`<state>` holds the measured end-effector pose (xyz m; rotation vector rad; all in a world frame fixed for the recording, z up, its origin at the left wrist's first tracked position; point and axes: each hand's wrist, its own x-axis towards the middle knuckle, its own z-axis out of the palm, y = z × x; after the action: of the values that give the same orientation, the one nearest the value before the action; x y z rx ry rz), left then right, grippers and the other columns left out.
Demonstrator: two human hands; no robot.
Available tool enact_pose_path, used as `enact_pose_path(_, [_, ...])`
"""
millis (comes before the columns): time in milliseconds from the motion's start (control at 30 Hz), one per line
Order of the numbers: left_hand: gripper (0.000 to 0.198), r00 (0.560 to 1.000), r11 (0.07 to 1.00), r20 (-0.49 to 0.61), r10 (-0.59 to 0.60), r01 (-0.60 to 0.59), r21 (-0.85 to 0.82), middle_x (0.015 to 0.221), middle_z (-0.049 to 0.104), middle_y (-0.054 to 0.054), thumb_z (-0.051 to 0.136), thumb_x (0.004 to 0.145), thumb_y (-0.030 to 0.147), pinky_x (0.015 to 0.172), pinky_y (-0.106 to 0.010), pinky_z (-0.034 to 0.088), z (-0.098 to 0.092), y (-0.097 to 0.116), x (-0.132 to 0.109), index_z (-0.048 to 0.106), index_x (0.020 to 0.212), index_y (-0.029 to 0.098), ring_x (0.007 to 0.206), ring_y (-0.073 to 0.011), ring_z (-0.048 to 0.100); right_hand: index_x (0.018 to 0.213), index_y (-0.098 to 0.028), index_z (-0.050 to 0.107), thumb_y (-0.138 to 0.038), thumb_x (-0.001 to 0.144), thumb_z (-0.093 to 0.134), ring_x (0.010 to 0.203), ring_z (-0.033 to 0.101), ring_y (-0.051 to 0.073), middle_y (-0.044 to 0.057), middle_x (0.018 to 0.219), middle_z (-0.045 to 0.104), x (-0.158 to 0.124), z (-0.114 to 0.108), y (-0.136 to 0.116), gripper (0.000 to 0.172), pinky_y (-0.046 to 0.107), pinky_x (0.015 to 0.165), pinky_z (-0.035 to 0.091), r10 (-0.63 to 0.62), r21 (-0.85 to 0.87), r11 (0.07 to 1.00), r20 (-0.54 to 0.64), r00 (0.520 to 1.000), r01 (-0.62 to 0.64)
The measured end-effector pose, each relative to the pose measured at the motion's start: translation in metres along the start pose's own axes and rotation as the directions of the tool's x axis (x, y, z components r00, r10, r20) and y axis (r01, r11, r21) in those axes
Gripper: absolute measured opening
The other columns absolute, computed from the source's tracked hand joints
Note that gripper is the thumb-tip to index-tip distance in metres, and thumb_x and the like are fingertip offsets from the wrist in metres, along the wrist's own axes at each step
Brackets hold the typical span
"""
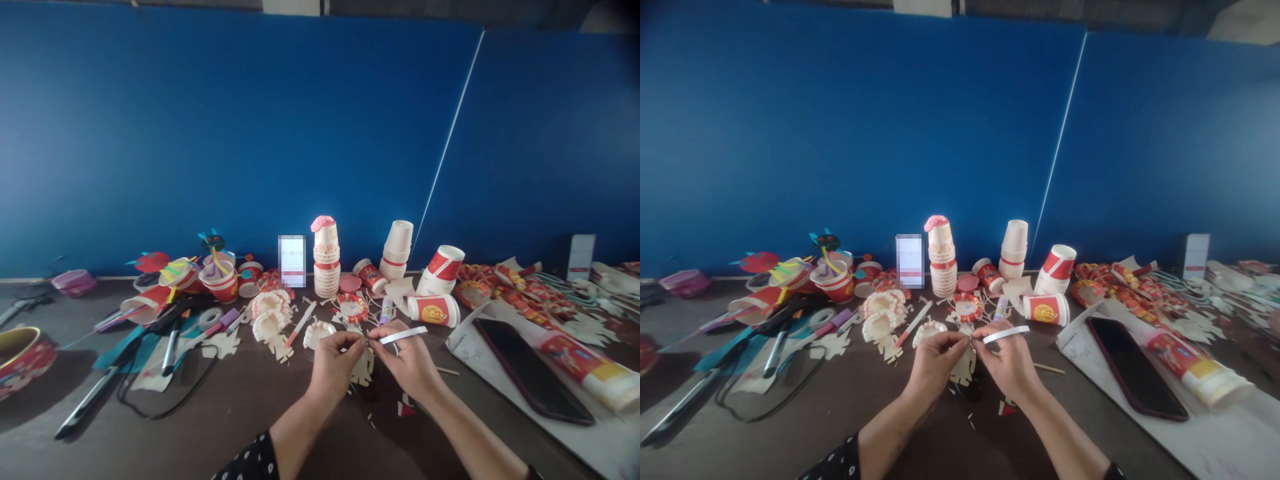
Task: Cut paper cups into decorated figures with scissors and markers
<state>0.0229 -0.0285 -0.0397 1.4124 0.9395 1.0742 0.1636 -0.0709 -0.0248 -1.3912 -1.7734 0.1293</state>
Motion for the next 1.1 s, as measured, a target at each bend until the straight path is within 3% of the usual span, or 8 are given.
enact_pose_path(233, [0.02, 0.999, 0.99, 0.033, -0.005, 0.0, 0.142, 0.058, 0.061, -0.003, 0.057, 0.067, 0.031, 0.049, -0.021, 0.036, -0.002, 0.009, -0.003, 0.066, 0.067, 0.013, 0.052, -0.0116, 0.048, 0.076, -0.02, 0.059, -0.019, 0.078, 0.053, 0.074, 0.056, 0.019, 0.003, 0.075, 0.06, 0.001, -0.001, 0.0, 0.006, 0.03, 0.068, 0.043, 0.008, -0.042, 0.999, 0.03, 1.0, -0.007])
enact_pose_path(433, [0.017, 0.994, 0.947, 0.044, 0.099, -0.108, 0.302, 0.057, 0.059, -0.002, 0.053, 0.068, 0.024, 0.053, -0.021, 0.035, -0.004, 0.011, -0.005, 0.065, 0.061, 0.014, 0.055, -0.0115, 0.048, 0.072, -0.019, 0.057, -0.017, 0.079, 0.05, 0.076, 0.054, 0.02, 0.003, 0.073, 0.059, 0.001, -0.003, -0.008, 0.009, 0.03, 0.068, 0.042, -0.041, -0.095, 0.994, 0.073, 0.996, 0.048])
enact_pose_path(567, [0.016, 0.992, 0.94, 0.024, 0.127, -0.128, 0.316, 0.057, 0.058, -0.002, 0.053, 0.066, 0.024, 0.051, -0.021, 0.034, -0.005, 0.009, -0.004, 0.064, 0.06, 0.015, 0.054, -0.0108, 0.046, 0.07, -0.019, 0.056, -0.017, 0.08, 0.049, 0.075, 0.053, 0.02, 0.004, 0.072, 0.059, 0.001, -0.003, -0.011, 0.011, 0.031, 0.067, 0.041, -0.076, -0.124, 0.989, 0.069, 0.995, 0.084])
enact_pose_path(733, [0.016, 1.0, 0.981, -0.029, 0.009, -0.003, 0.193, 0.05, 0.053, 0.001, 0.052, 0.064, 0.023, 0.047, -0.02, 0.031, -0.002, 0.011, -0.005, 0.06, 0.054, 0.014, 0.047, -0.0087, 0.041, 0.07, -0.019, 0.056, -0.019, 0.081, 0.048, 0.073, 0.054, 0.02, 0.004, 0.071, 0.06, 0.0, 0.0, -0.012, 0.013, 0.03, 0.066, 0.041, -0.106, -0.135, 0.985, 0.029, 0.994, 0.109])
enact_pose_path(867, [0.014, 0.995, 0.995, -0.021, -0.099, 0.099, -0.004, 0.048, 0.05, 0.002, 0.055, 0.062, 0.025, 0.046, -0.02, 0.03, 0.001, 0.011, -0.005, 0.059, 0.055, 0.013, 0.047, -0.0076, 0.039, 0.07, -0.019, 0.055, -0.018, 0.081, 0.048, 0.073, 0.053, 0.019, 0.004, 0.07, 0.059, -0.001, 0.002, -0.014, 0.013, 0.03, 0.067, 0.041, -0.144, -0.136, 0.981, -0.009, 0.99, 0.141])
enact_pose_path(1100, [0.02, 0.965, 0.915, 0.046, -0.258, 0.26, -0.308, 0.044, 0.047, 0.003, 0.061, 0.058, 0.031, 0.042, -0.02, 0.029, 0.006, 0.005, -0.006, 0.054, 0.056, 0.013, 0.04, -0.0066, 0.039, 0.069, -0.019, 0.054, -0.016, 0.08, 0.048, 0.07, 0.052, 0.019, 0.003, 0.068, 0.058, 0.001, 0.002, -0.015, 0.013, 0.031, 0.068, 0.04, -0.237, -0.211, 0.95, -0.014, 0.971, 0.229])
